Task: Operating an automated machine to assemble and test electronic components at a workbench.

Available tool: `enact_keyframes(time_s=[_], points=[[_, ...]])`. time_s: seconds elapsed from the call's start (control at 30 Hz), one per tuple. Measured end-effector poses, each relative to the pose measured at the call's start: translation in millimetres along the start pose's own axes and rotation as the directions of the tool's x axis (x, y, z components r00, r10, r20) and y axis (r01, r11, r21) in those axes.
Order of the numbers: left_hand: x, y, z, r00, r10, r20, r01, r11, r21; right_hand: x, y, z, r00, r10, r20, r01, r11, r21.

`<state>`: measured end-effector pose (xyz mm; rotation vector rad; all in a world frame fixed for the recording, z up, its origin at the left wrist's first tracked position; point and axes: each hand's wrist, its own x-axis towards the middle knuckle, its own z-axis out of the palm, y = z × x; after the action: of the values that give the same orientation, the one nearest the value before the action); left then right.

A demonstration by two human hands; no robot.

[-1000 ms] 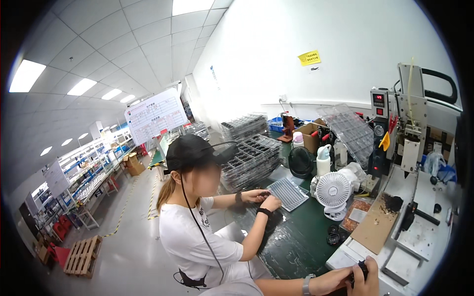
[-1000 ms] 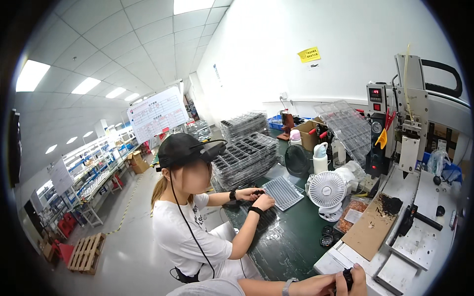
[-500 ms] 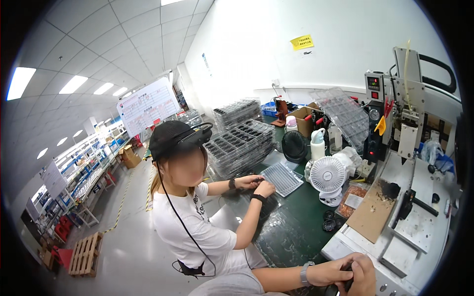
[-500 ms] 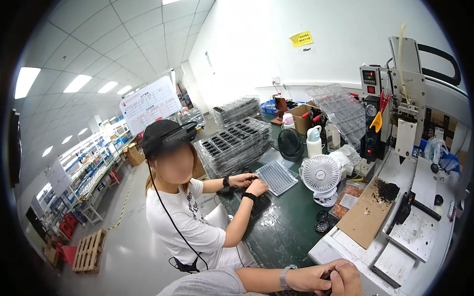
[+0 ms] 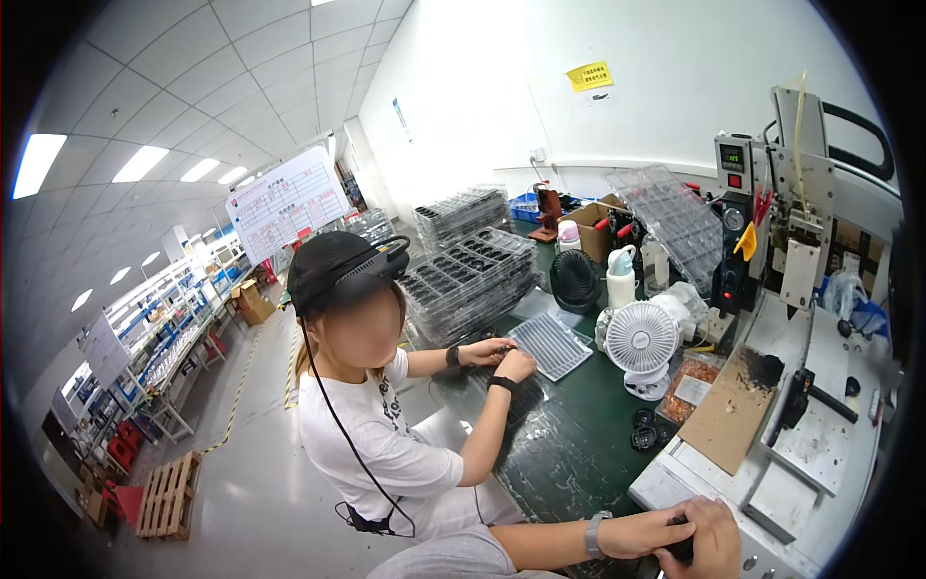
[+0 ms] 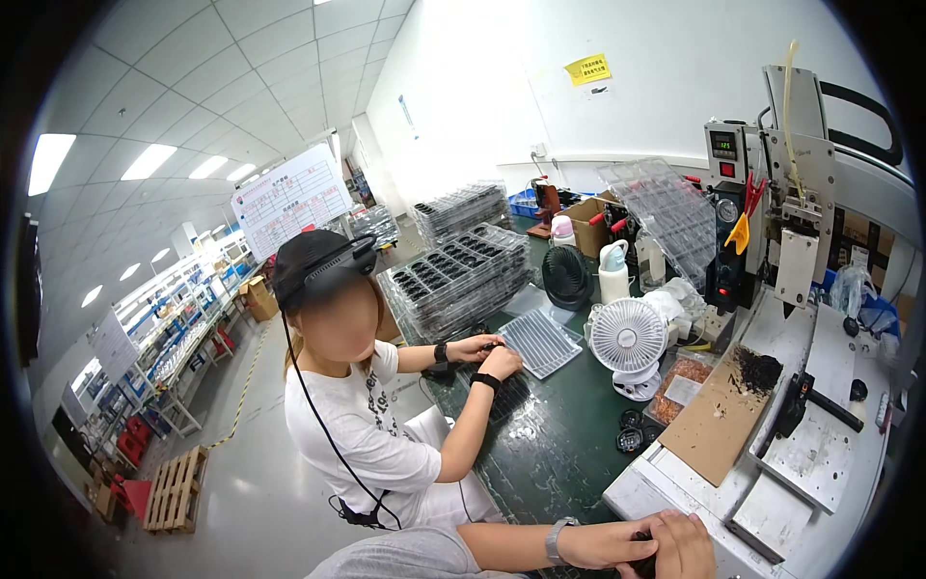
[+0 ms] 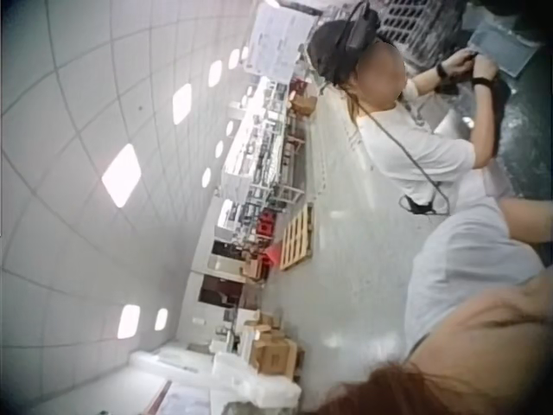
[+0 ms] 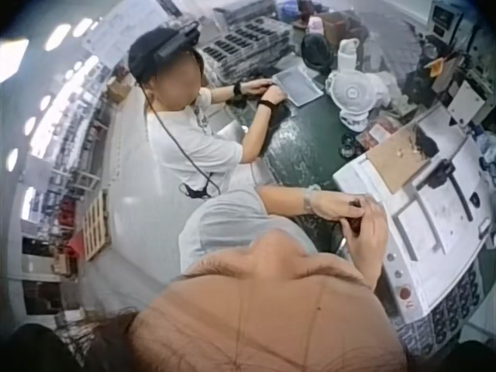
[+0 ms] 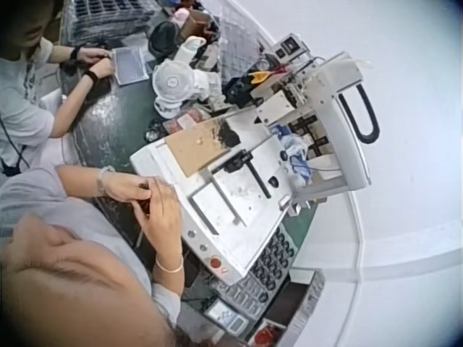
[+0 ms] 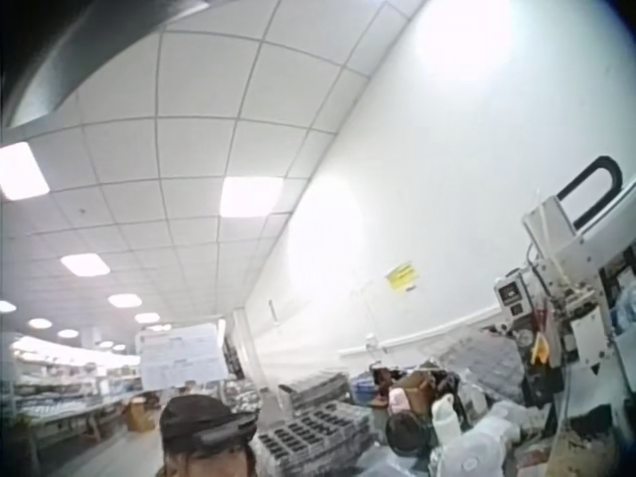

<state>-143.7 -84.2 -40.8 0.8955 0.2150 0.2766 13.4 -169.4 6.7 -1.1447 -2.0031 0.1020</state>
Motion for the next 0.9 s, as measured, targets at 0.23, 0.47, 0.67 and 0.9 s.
enact_keyframes(time_s=[0.23, 0.47, 0.67, 0.9], points=[[10.3, -10.7, -8.4, 0.985, 0.089, 0.148, -0.108, 0.986, 0.128, -23.9, 49.3, 27.8, 0.981, -0.190, 0.029, 0.190, 0.982, 0.005], [7.2, 10.5, 8.7, 0.962, 0.266, 0.057, -0.272, 0.939, 0.212, 0.4, -3.5, -1.0, 0.994, -0.041, 0.099, 0.026, 0.989, 0.147], [17.4, 8.0, -8.5, 0.823, 0.469, 0.321, -0.546, 0.496, 0.675, -0.8, -3.1, 0.6, 0.989, 0.048, 0.143, -0.070, 0.985, 0.156], [10.4, 5.7, -2.7, 0.921, 0.358, 0.156, -0.361, 0.628, 0.690, -1.8, -1.0, -1.7, 0.980, -0.054, 0.190, 0.024, 0.987, 0.156]])
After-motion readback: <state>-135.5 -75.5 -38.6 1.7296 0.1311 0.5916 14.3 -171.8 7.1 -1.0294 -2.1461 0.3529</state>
